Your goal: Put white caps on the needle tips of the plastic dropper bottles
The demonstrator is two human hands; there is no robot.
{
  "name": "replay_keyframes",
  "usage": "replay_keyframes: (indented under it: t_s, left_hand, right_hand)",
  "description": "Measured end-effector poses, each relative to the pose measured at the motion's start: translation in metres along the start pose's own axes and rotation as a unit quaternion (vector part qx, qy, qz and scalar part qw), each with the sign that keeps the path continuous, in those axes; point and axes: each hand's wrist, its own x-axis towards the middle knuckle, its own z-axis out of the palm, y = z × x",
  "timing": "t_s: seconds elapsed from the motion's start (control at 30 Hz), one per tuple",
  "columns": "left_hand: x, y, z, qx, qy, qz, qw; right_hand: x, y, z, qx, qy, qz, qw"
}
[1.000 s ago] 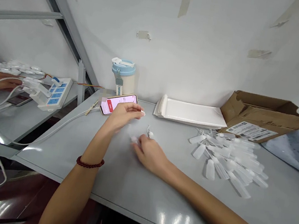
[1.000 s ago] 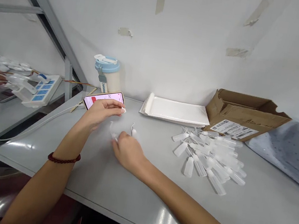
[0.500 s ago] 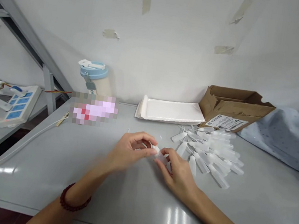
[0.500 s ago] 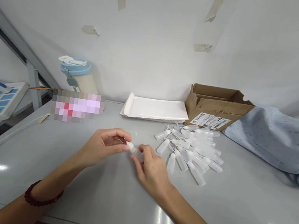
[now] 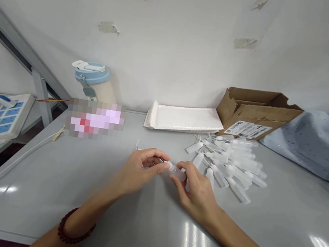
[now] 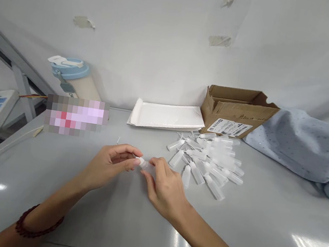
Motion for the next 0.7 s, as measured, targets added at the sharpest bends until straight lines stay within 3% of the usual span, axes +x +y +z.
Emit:
replay_keyframes:
  t_s: [0.2,0.33,0.43,0.6,0.67,0.7]
  left_hand:
    - [0.000,-0.003,-0.002,0.019,-0.001,0.041,0.999]
    - [0.002,-0.004,-0.004,0.014,-0.014,0.081,0.997]
    - [0.003,-0.004,-0.006,-0.009,-0.036,0.080,0.996]
    - [0.003,0.002,-0.009,-0.064,-0.071,0.051,0.994]
    - [0.003,0.004,-0.009,-0.069,-0.075,0.037,0.994]
    - [0.002,0.005,-0.009,-0.067,-0.074,0.028,0.995]
  right_hand:
    - [0.000,-0.002,-0.002,0.038,-0.006,0.006,0.999]
    - [0.006,-0.007,-0.011,0.185,-0.060,0.119,0.974]
    - [0.013,-0.009,-0.018,0.365,-0.139,0.229,0.892]
    - [0.016,-0.007,-0.021,0.640,-0.223,0.282,0.679]
    - [0.016,-0.006,-0.020,0.679,-0.235,0.288,0.633]
    - [0.016,-0.007,-0.020,0.683,-0.235,0.288,0.629]
